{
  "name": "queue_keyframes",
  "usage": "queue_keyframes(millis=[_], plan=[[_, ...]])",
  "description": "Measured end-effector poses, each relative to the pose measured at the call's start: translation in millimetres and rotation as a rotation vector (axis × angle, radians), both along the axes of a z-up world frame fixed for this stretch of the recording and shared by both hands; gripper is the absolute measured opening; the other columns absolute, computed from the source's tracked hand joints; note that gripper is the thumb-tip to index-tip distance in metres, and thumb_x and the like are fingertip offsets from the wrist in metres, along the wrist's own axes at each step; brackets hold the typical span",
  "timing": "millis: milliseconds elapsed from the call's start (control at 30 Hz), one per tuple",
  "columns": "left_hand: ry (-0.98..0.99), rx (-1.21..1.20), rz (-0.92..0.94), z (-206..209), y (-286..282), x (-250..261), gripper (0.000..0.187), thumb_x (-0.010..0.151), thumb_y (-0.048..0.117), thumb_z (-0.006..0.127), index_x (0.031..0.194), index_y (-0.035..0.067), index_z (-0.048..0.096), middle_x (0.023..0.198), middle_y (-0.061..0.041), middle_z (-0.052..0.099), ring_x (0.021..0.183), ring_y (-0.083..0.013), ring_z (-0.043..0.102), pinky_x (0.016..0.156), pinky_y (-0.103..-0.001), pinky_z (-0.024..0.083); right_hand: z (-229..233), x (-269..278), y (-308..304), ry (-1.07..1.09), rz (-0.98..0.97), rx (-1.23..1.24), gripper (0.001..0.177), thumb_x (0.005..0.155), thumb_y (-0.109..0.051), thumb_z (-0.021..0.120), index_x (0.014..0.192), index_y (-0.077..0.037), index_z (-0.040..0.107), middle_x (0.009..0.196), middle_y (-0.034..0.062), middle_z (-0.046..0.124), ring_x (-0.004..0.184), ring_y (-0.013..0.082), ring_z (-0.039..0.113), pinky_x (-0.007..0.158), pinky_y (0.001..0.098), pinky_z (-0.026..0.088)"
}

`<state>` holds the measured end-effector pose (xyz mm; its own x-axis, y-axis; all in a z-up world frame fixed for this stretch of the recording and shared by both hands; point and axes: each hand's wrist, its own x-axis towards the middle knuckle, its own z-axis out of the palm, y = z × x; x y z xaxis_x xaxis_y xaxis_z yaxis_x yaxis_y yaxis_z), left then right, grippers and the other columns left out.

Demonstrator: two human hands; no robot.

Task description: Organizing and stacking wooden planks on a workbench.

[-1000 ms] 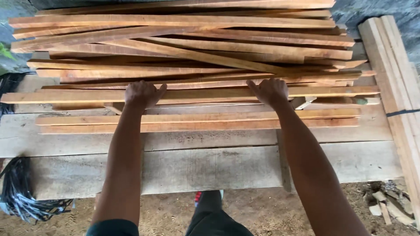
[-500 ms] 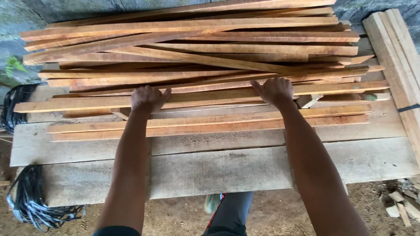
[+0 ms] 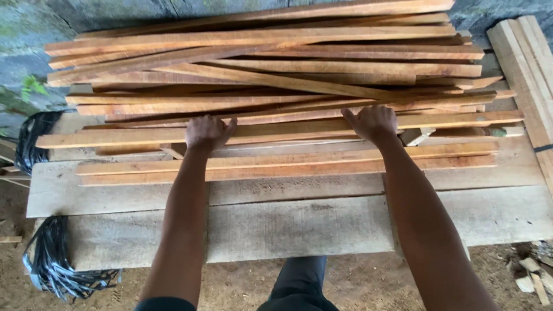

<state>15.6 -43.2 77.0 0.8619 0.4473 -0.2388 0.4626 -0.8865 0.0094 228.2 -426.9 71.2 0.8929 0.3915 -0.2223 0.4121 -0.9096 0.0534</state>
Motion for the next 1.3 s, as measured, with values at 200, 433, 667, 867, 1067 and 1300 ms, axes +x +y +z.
queue_keyframes(millis=[200,433,667,867,1067,1300], plan=[[-0.001,0.025,-0.033,-14,5,3,0.081,0.096,0.076,0.025,0.083,0.023,0.084,0.084,-0.014,0.079,0.092,-0.0392,0.077,0.082,-0.045,0.058,3,3,-1,-0.004,0.014,-0.033,0.086,0.101,-0.08,0.024,0.089,-0.021,0.085,0.103,0.0244,0.079,0.108,0.0443,0.073,0.092,0.0502,0.053],[-0.037,0.001,-0.005,-2,1,0,0.076,0.096,0.073,0.029,0.08,0.022,0.083,0.083,-0.014,0.079,0.091,-0.0397,0.077,0.081,-0.046,0.058,-12,11,-1,-0.024,0.005,-0.04,0.088,0.1,-0.084,0.023,0.085,-0.023,0.084,0.099,0.0216,0.08,0.106,0.0414,0.074,0.09,0.0485,0.053],[-0.006,0.032,-0.054,-6,0,1,0.074,0.098,0.07,0.031,0.083,0.02,0.084,0.082,-0.012,0.079,0.088,-0.0378,0.078,0.077,-0.045,0.059,-16,10,-7,0.006,-0.018,-0.011,0.086,0.101,-0.082,0.027,0.084,-0.021,0.084,0.102,0.0253,0.078,0.108,0.0446,0.072,0.094,0.0508,0.051],[-0.023,0.007,-0.006,-10,5,7,0.071,0.098,0.069,0.033,0.082,0.021,0.083,0.082,-0.013,0.079,0.087,-0.0381,0.078,0.078,-0.045,0.059,-15,18,-8,-0.006,-0.026,0.044,0.084,0.105,-0.079,0.03,0.075,-0.019,0.081,0.095,0.0249,0.078,0.104,0.0432,0.074,0.095,0.0504,0.05],[-0.04,0.05,0.001,-9,1,6,0.065,0.096,0.07,0.038,0.08,0.025,0.083,0.078,-0.01,0.079,0.083,-0.0358,0.078,0.076,-0.044,0.059,-29,26,-14,-0.094,0.004,-0.035,0.072,0.105,-0.071,0.033,0.076,-0.027,0.081,0.089,0.0164,0.077,0.097,0.0403,0.076,0.089,0.0474,0.052],[-0.004,0.085,-0.043,-21,2,2,0.076,0.098,0.071,0.026,0.086,0.022,0.084,0.085,-0.011,0.08,0.091,-0.0371,0.078,0.08,-0.045,0.057,-42,25,-15,-0.09,0.001,0.017,0.076,0.101,-0.08,0.031,0.074,-0.03,0.081,0.087,0.019,0.078,0.096,0.0429,0.075,0.084,0.0466,0.053]])
